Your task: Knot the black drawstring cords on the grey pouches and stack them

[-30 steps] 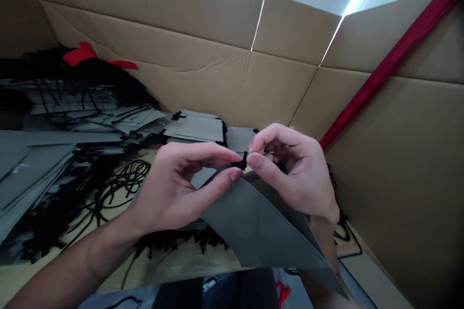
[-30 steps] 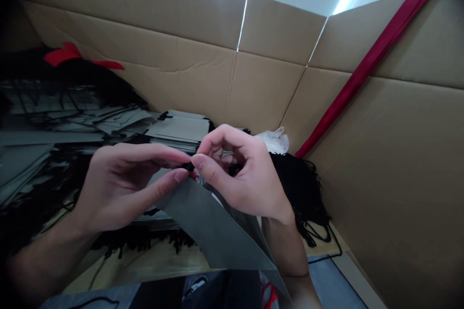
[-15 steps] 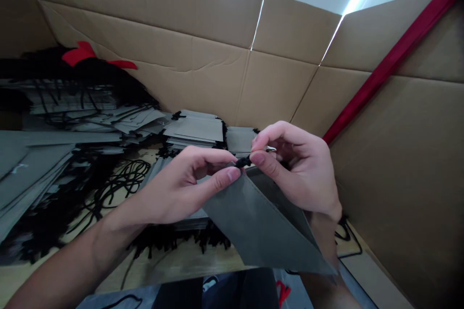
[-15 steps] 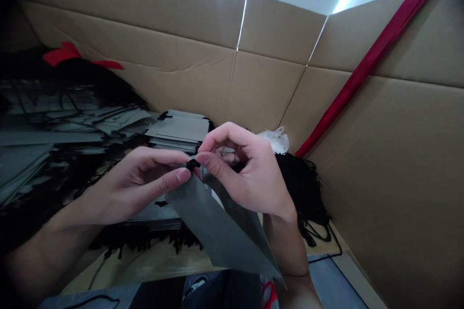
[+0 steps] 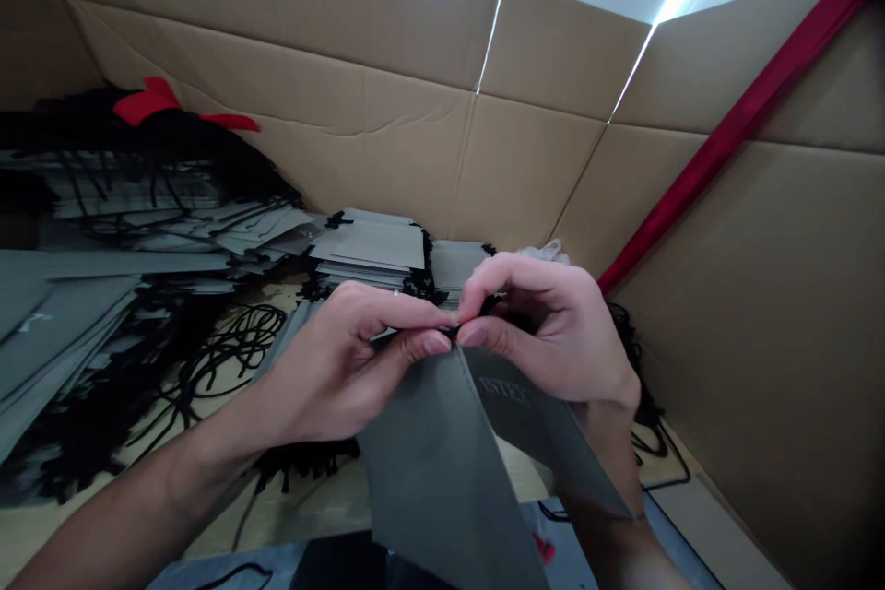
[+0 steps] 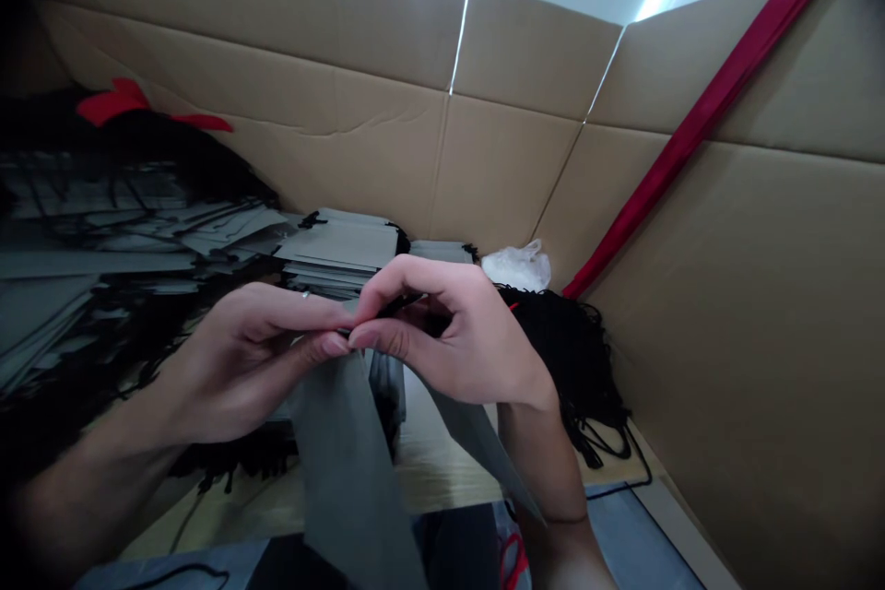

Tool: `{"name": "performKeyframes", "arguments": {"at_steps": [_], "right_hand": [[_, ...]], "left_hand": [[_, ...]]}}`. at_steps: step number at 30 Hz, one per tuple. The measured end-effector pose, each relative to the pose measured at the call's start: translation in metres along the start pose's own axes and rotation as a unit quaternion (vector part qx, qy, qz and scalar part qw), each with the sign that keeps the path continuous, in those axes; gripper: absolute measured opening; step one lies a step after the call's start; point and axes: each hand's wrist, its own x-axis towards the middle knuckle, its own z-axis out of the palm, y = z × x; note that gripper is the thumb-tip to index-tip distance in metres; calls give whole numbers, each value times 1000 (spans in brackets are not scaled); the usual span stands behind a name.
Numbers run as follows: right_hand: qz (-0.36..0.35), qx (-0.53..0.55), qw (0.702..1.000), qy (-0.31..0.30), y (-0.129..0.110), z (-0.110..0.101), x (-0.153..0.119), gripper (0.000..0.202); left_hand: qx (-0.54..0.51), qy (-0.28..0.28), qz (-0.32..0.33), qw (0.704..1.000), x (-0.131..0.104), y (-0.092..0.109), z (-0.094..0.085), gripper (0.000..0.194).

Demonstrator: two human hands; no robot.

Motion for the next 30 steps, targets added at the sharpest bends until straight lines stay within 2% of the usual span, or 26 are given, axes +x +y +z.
{"name": "performKeyframes", "arguments": {"at_steps": [5, 9, 12, 16, 21, 25, 30], "right_hand": [[-29, 54, 998, -1, 6, 1, 1, 24], [-58, 12, 998, -7, 8, 1, 2, 20], [-77, -31, 996, -9, 8, 0, 1, 18], [-72, -76, 995, 3, 7, 0, -1, 17], [-79, -112, 990, -25, 5, -1, -1, 20], [-82, -130, 986, -58, 5, 0, -1, 22], [-50, -116, 991, -42, 6, 5, -2, 30]], "left_hand": [[-29, -38, -7, 999, -2, 0, -8, 26], [-40, -56, -52, 996, -1, 3, -10, 30], [-70, -44, -91, 992, 2, 4, -7, 35], [-109, -4, -106, 988, 6, 2, -1, 25], [-172, -4, -132, 976, 5, 3, 1, 13], [-158, 5, -133, 978, 4, 6, 0, 6], [-126, 17, -123, 984, 4, 8, 3, 8]]}}
